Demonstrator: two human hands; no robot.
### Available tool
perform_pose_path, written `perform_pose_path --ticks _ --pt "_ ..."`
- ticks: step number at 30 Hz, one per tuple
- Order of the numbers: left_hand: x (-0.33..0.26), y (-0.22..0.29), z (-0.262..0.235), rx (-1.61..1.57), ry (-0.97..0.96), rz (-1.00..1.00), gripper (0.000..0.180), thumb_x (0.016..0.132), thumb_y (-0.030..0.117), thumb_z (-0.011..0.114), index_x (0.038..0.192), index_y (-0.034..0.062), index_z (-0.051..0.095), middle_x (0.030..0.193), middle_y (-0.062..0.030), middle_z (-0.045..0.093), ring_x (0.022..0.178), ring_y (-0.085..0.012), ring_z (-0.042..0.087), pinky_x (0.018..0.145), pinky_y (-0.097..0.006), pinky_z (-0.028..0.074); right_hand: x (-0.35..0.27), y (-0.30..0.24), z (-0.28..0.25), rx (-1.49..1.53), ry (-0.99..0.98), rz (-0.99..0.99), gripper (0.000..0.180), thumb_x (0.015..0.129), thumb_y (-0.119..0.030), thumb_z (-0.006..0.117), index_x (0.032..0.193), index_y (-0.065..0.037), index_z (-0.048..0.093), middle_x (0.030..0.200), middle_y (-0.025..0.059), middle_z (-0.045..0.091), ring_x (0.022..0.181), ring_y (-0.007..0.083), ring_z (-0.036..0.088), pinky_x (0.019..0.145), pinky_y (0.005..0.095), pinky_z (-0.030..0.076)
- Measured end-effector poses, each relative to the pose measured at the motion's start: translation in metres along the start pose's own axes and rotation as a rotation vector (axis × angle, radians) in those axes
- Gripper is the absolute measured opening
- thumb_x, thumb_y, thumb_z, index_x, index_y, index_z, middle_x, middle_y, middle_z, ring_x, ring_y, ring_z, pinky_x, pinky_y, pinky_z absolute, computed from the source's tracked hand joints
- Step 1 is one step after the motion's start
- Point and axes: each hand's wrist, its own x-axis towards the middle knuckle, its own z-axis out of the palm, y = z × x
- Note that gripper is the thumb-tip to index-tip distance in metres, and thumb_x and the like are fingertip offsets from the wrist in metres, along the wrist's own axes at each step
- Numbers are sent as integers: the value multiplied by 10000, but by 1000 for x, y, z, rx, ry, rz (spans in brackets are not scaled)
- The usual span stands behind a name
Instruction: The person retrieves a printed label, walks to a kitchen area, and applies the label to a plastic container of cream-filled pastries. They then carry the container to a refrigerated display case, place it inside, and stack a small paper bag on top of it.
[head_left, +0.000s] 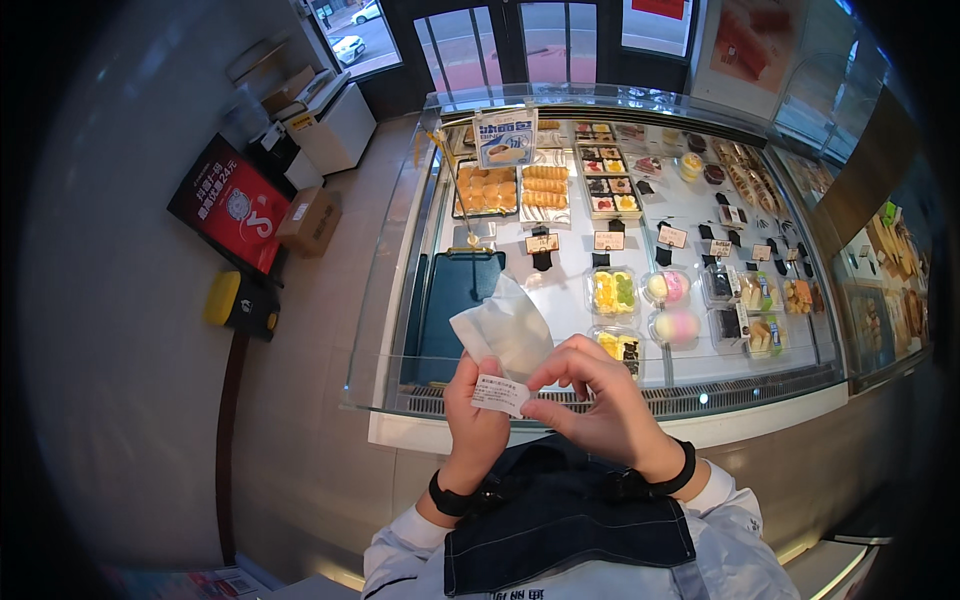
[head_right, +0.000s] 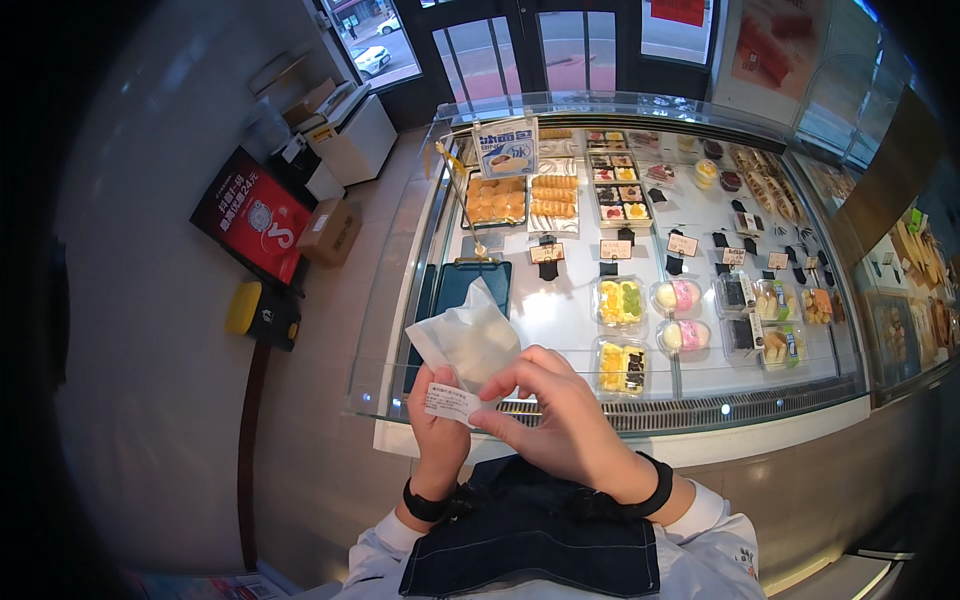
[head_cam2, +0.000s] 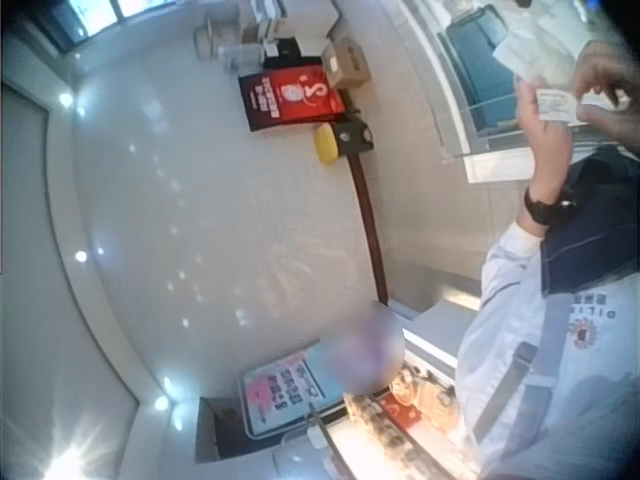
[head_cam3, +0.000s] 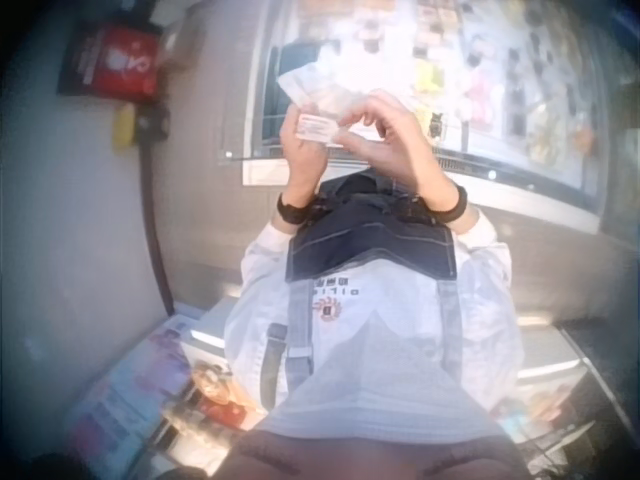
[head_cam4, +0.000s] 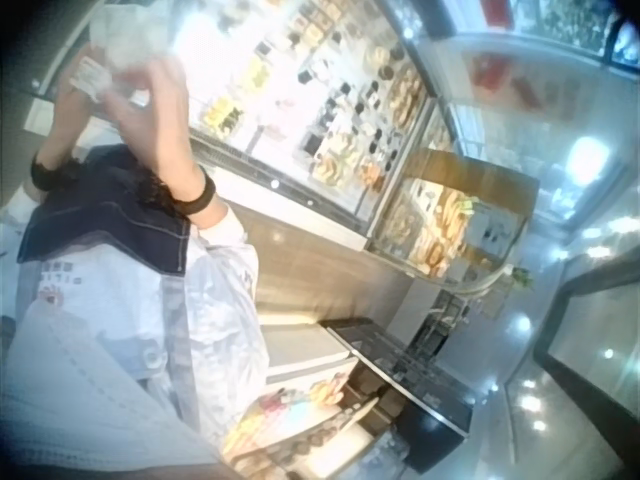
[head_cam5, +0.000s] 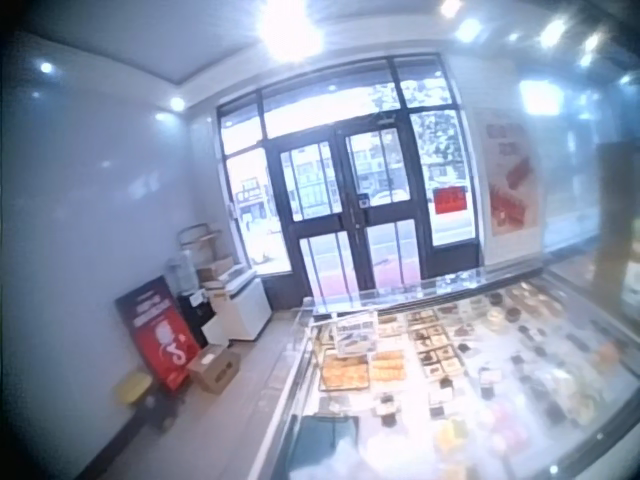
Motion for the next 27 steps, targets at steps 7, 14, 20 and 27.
perform_pose_path --ticks 7,14,20,27 --pt "4 -8 -14 173 -286 -147 292 1029 233 433 1171 14 564 960 -67 640 820 -111 567 704 -272 467 1 0 8 310 118 -33 142 831 -3 661 902 -46 547 959 72 642 885 160 580 791 263 459" --pt "2 -33 -43 -42 -923 -598 380 1037 237 410 1331 11 491 1094 -16 589 973 -75 521 861 -241 436 2 29 -44 312 -279 97 82 913 -35 598 929 -38 517 880 36 629 776 106 584 728 245 469" --pt "2 -69 -44 -62 -1065 -709 420 1017 229 418 1381 24 451 1150 -25 582 1035 -101 525 913 -269 434 -1 71 -41 491 -449 180 72 932 -55 589 919 -42 520 796 -7 581 738 58 540 671 215 451" --pt "37 -103 -34 215 -1083 -702 383 932 201 421 1248 37 563 1051 -45 636 928 -118 571 828 -269 452 -3 128 4 409 -387 378 111 914 -105 643 885 -45 555 695 -25 567 662 49 525 612 217 425"
